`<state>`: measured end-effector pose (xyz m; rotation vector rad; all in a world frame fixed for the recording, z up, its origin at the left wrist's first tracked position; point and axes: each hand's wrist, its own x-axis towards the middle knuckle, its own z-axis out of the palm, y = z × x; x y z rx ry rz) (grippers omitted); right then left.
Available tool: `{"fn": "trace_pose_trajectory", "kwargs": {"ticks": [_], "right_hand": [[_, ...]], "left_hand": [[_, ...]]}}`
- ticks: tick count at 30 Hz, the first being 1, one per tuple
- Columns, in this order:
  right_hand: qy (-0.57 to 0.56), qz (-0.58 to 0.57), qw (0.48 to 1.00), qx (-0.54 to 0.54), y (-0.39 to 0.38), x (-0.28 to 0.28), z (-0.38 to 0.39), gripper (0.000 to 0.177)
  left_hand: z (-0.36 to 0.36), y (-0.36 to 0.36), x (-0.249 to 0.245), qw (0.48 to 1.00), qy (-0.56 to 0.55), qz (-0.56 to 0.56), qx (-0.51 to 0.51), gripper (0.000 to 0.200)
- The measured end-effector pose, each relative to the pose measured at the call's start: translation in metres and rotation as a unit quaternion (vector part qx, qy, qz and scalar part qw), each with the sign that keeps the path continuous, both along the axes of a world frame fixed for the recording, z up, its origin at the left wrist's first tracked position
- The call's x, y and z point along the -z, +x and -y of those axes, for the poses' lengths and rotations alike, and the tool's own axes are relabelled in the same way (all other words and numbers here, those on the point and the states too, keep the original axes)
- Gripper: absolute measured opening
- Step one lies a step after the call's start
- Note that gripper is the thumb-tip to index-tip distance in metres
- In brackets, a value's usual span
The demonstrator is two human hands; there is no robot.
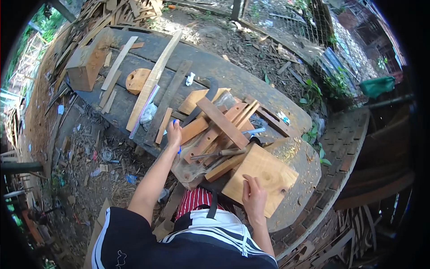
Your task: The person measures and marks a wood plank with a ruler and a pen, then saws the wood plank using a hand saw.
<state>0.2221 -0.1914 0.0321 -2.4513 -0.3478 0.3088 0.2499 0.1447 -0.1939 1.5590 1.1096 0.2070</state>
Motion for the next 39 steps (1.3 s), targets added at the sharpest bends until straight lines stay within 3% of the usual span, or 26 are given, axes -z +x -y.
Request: {"fn": "trace_pose_trajectory", "kwargs": {"ticks": [3,5,8,11,15,19,23,25,27,32,34,36,37,39], "right_hand": [[0.007,0.017,0.999,0.048,0.011,0.003,0.008,0.019],[-0.01,0.031,0.998,0.058,0.017,0.01,0.018,0.02],[-0.022,0.036,0.996,0.084,0.018,0.011,0.024,0.019],[-0.035,0.024,0.995,0.088,0.018,0.02,0.028,0.019],[-0.062,0.023,0.994,0.09,0.015,0.026,0.019,0.017],[-0.036,0.018,0.992,0.12,0.022,0.03,0.016,0.011],[-0.042,-0.012,0.992,0.115,0.029,0.029,0.016,0.009],[-0.041,0.032,0.994,0.101,0.029,0.034,0.017,0.007],[-0.032,0.013,0.994,0.101,0.029,0.032,0.013,0.007],[-0.036,0.002,0.991,0.125,0.029,0.035,0.013,0.005],[-0.051,0.04,0.989,0.13,0.031,0.04,0.012,0.005],[-0.062,0.035,0.988,0.139,0.037,0.042,0.012,0.004],[-0.075,0.028,0.986,0.148,0.037,0.042,0.012,0.004],[-0.083,0.021,0.985,0.153,0.04,0.039,0.012,0.005]], "left_hand": [[-0.049,0.007,0.007,0.957,0.247,-0.082,0.132,0.038],[-0.062,0.011,0.012,0.917,0.335,-0.151,0.157,0.05],[-0.048,0.019,-0.024,0.883,0.427,-0.02,0.194,0.045],[-0.004,0.019,-0.051,0.89,0.352,0.086,0.275,0.018],[0.066,0.004,-0.078,0.83,0.306,0.13,0.448,0.015],[0.11,0.016,-0.079,0.805,0.297,0.188,0.478,0.014],[0.157,0.075,-0.09,0.788,0.289,0.285,0.463,0.013],[0.183,0.114,-0.076,0.766,0.32,0.263,0.491,0.017],[0.21,0.147,-0.044,0.736,0.344,0.173,0.556,0.022],[0.241,0.172,0.01,0.743,0.32,0.062,0.585,0.022],[0.242,0.177,0.012,0.737,0.321,0.037,0.594,0.023],[0.246,0.183,0.009,0.786,0.26,0.009,0.56,0.021],[0.243,0.186,0.009,0.778,0.22,0.002,0.588,0.022],[0.242,0.183,0.01,0.771,0.24,0.012,0.59,0.02]]}}
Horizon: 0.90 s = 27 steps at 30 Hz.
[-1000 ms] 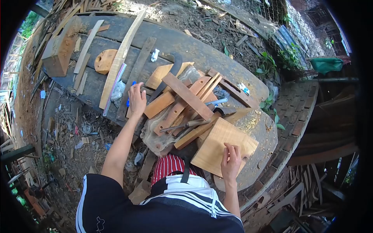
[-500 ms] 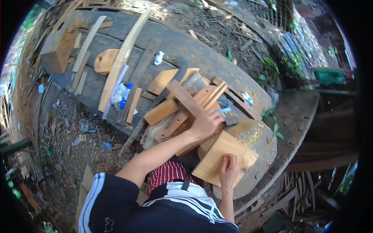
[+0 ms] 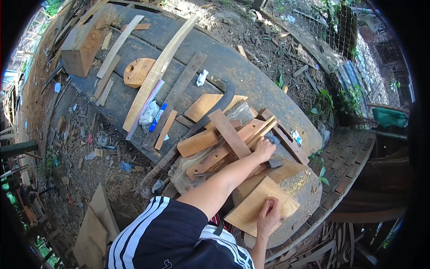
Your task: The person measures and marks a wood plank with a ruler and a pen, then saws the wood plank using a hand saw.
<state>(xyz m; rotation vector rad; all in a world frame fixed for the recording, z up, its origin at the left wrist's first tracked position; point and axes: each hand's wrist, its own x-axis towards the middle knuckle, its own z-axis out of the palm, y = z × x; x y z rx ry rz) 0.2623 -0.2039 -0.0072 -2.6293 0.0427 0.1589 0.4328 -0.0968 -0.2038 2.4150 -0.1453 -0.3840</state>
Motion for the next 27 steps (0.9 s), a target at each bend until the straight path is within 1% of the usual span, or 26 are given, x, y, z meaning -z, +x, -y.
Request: {"fn": "trace_pose_trajectory", "kwargs": {"ticks": [1,2,4,5,7,9,11,13,15,16,17,19,20,21,22,23,24,25,26,27], "right_hand": [[-0.005,-0.005,1.0,0.002,0.002,-0.001,-0.001,0.005],[-0.008,-0.004,1.0,0.007,0.003,0.0,-0.002,0.005],[-0.008,0.008,1.0,0.008,0.001,0.002,-0.002,0.006],[-0.013,0.006,1.0,0.015,-0.001,0.004,-0.001,0.006],[-0.004,0.028,1.0,0.004,-0.001,0.007,0.001,0.006],[-0.001,0.031,0.999,0.026,0.002,0.002,-0.005,0.005],[-0.001,0.018,1.0,0.024,0.002,0.001,-0.005,0.005],[-0.012,0.009,0.999,0.044,0.002,0.001,-0.004,0.005],[0.013,0.018,0.999,0.037,0.001,0.001,-0.002,0.005],[0.018,-0.014,0.999,0.032,0.001,-0.002,0.0,0.01],[0.013,-0.011,0.999,0.042,0.002,-0.007,-0.005,0.01],[0.089,0.037,0.991,0.097,0.006,-0.019,-0.021,0.017],[0.063,0.025,0.996,0.057,0.006,-0.023,-0.021,0.03],[0.062,0.027,0.996,0.063,0.011,-0.029,-0.028,0.03],[0.021,0.096,0.995,0.022,0.019,-0.035,-0.042,0.035],[-0.022,0.164,0.986,-0.02,0.026,-0.04,-0.053,0.041],[-0.024,0.165,0.986,-0.016,0.03,-0.047,-0.061,0.041],[-0.018,0.162,0.986,-0.037,0.034,-0.054,-0.068,0.045],[-0.013,0.158,0.986,-0.058,0.035,-0.058,-0.072,0.05],[-0.013,0.159,0.986,-0.055,0.032,-0.058,-0.07,0.05]], "left_hand": [[0.001,0.0,0.002,1.0,0.012,0.023,0.005,0.018],[0.001,0.002,0.004,1.0,0.009,0.024,0.009,0.018],[-0.003,0.006,-0.002,0.997,-0.059,0.006,-0.038,0.014],[-0.006,0.007,-0.008,0.995,-0.073,-0.004,-0.068,0.015],[-0.023,0.013,-0.012,0.962,-0.251,-0.053,-0.089,0.021],[-0.058,0.018,-0.042,0.945,-0.32,-0.041,-0.049,0.027],[-0.085,0.015,-0.064,0.908,-0.417,0.026,-0.036,0.03],[-0.125,0.013,-0.128,0.921,-0.388,-0.014,-0.046,0.027],[-0.146,0.017,-0.146,0.823,-0.56,0.002,-0.1,0.022],[-0.161,0.02,-0.162,0.83,-0.546,0.039,-0.108,0.02],[-0.173,0.023,-0.178,0.835,-0.532,0.077,-0.118,0.018],[-0.184,0.022,-0.2,0.765,-0.619,0.111,-0.137,0.019],[-0.186,0.02,-0.212,0.764,-0.622,0.109,-0.131,0.019],[-0.187,0.015,-0.226,0.725,-0.661,0.125,-0.145,0.022],[-0.186,0.01,-0.236,0.683,-0.699,0.139,-0.16,0.025],[-0.182,0.005,-0.245,0.683,-0.701,0.136,-0.157,0.025],[-0.176,0.0,-0.253,0.643,-0.739,0.117,-0.164,0.028],[-0.17,-0.005,-0.258,0.603,-0.773,0.097,-0.171,0.031],[-0.164,-0.011,-0.255,0.597,-0.781,0.069,-0.17,0.031],[-0.155,-0.015,-0.254,0.598,-0.781,0.067,-0.167,0.031]]}}
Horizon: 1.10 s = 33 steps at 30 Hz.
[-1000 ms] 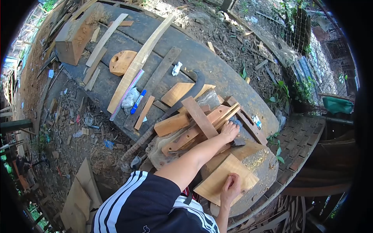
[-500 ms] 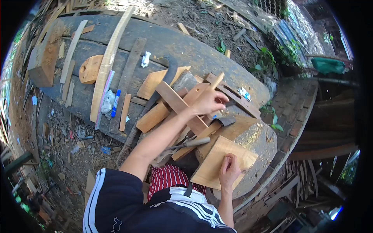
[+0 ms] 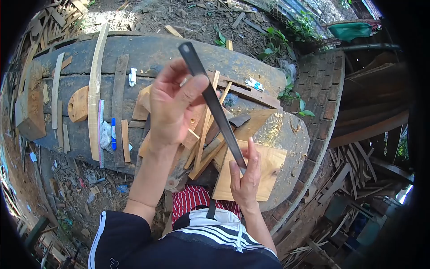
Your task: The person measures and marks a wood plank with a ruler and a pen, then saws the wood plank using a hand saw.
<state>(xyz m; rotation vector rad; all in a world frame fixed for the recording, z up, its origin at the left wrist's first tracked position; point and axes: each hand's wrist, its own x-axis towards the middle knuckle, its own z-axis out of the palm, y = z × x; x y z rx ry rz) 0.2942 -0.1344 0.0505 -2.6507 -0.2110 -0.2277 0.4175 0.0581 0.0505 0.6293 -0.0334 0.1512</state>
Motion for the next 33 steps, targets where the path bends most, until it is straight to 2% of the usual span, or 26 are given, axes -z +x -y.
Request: {"fn": "trace_pose_trajectory", "kwargs": {"ticks": [2,3,4,6,7,8,9,10,11,13,14,16,17,20,22,24,27,31,33], "right_hand": [[0.094,-0.105,0.989,0.034,-0.014,0.007,0.011,0.056],[0.071,-0.063,0.995,0.017,-0.022,0.017,0.019,0.053],[0.071,-0.06,0.995,0.018,-0.03,0.014,0.024,0.053],[0.114,-0.151,0.976,0.108,-0.047,0.008,0.034,0.051],[0.133,-0.137,0.97,0.149,-0.053,0.01,0.04,0.045],[0.132,-0.136,0.97,0.154,-0.06,0.009,0.049,0.045],[0.128,-0.155,0.958,0.203,-0.067,0.008,0.059,0.042],[0.125,-0.173,0.944,0.253,-0.072,0.008,0.067,0.039],[0.178,-0.161,0.927,0.289,-0.077,0.01,0.073,0.033],[0.223,-0.176,0.903,0.323,-0.088,0.016,0.09,0.032],[0.264,-0.189,0.878,0.352,-0.095,0.016,0.096,0.031],[0.306,-0.171,0.864,0.362,-0.094,0.009,0.091,0.028],[0.329,-0.148,0.857,0.369,-0.096,0.01,0.093,0.027],[0.364,-0.121,0.848,0.365,-0.101,0.011,0.1,0.026],[0.38,-0.117,0.847,0.353,-0.107,0.014,0.11,0.027],[0.369,-0.169,0.867,0.29,-0.113,0.021,0.129,0.03],[0.372,-0.171,0.87,0.274,-0.121,0.024,0.153,0.033],[0.421,-0.133,0.862,0.251,-0.118,0.006,0.179,0.033],[0.417,-0.071,0.882,0.207,-0.114,-0.01,0.195,0.032]], "left_hand": [[0.017,-0.01,0.004,0.998,-0.026,-0.064,0.01,0.025],[0.021,-0.017,0.016,0.995,0.013,-0.091,0.041,0.036],[0.031,-0.025,0.024,0.995,0.013,-0.088,0.043,0.036],[0.059,-0.047,0.037,0.983,0.126,-0.117,0.069,0.055],[0.066,-0.068,0.042,0.957,0.236,-0.1,0.137,0.062],[0.072,-0.091,0.048,0.914,0.343,-0.08,0.203,0.069],[0.081,-0.113,0.059,0.844,0.479,0.036,0.238,0.072],[0.088,-0.132,0.068,0.742,0.597,0.152,0.264,0.075],[0.095,-0.148,0.068,0.74,0.597,0.154,0.27,0.075],[0.107,-0.167,0.065,0.614,0.647,0.312,0.325,0.079],[0.112,-0.172,0.066,0.612,0.646,0.317,0.327,0.079],[0.121,-0.181,0.064,0.46,0.71,0.396,0.357,0.07],[0.135,-0.205,0.096,0.465,0.754,0.406,0.223,0.06],[0.142,-0.21,0.108,0.486,0.756,0.405,0.168,0.055],[0.146,-0.215,0.108,0.478,0.763,0.4,0.171,0.054],[0.148,-0.216,0.103,0.482,0.765,0.391,0.172,0.054],[0.152,-0.218,0.09,0.477,0.77,0.387,0.173,0.053],[0.158,-0.211,0.036,0.434,0.785,0.397,0.194,0.058],[0.168,-0.209,0.005,0.424,0.792,0.381,0.22,0.059]]}}
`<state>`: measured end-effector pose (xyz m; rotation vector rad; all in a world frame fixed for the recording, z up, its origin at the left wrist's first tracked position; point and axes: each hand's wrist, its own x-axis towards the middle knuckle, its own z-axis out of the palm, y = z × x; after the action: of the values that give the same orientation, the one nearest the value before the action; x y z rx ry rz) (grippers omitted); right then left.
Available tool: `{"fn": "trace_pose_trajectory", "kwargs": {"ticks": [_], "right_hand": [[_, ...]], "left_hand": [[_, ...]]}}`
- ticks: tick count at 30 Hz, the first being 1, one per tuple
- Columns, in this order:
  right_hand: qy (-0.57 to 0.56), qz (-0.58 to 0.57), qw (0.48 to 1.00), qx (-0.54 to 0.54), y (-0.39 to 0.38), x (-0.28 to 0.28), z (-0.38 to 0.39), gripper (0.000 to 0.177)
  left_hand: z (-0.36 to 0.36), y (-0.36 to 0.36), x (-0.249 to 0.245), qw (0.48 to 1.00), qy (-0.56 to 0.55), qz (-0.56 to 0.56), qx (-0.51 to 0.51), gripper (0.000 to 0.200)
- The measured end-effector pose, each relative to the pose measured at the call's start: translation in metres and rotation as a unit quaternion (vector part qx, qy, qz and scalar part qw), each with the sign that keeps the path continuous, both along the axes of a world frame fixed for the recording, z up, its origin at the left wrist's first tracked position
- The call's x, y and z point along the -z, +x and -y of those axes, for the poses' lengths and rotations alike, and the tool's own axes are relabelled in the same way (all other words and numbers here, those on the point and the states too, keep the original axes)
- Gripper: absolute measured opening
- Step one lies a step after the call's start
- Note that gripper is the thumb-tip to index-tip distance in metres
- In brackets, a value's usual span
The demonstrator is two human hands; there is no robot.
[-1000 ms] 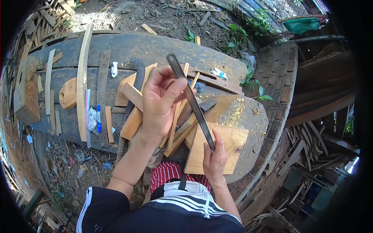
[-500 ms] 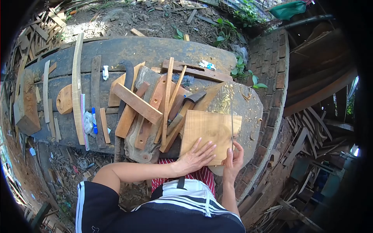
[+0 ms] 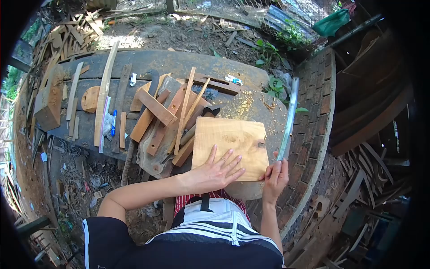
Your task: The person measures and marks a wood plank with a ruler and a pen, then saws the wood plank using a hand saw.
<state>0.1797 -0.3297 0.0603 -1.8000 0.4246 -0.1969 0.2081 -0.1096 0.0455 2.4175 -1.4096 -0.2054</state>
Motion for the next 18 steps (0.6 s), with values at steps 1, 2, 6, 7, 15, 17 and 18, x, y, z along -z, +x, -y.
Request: {"fn": "trace_pose_trajectory", "kwargs": {"ticks": [1,2,6,7,15,17,18], "right_hand": [[0.01,0.011,1.0,-0.001,0.003,-0.009,0.008,0.032],[-0.004,0.071,0.997,-0.008,0.004,-0.019,0.017,0.031],[-0.041,0.195,0.98,-0.014,-0.005,-0.036,0.069,0.029],[-0.055,0.228,0.972,-0.026,-0.006,-0.037,0.083,0.029],[-0.049,0.033,0.998,0.001,-0.036,0.013,0.163,0.028],[-0.052,0.025,0.998,-0.005,-0.038,0.039,0.173,0.029],[-0.092,0.023,0.995,-0.016,-0.038,0.046,0.178,0.029]], "left_hand": [[0.007,0.002,-0.015,0.999,0.014,-0.03,0.007,0.06],[0.014,0.004,-0.028,0.998,0.024,-0.052,0.002,0.063],[0.046,0.008,-0.066,0.985,-0.014,-0.169,-0.016,0.078],[0.057,0.008,-0.07,0.982,-0.03,-0.187,-0.02,0.078],[0.132,0.001,-0.029,0.982,0.116,0.097,-0.111,0.065],[0.144,0.011,-0.007,0.971,0.143,0.162,-0.098,0.061],[0.15,0.013,0.008,0.971,0.145,0.164,-0.096,0.061]]}}
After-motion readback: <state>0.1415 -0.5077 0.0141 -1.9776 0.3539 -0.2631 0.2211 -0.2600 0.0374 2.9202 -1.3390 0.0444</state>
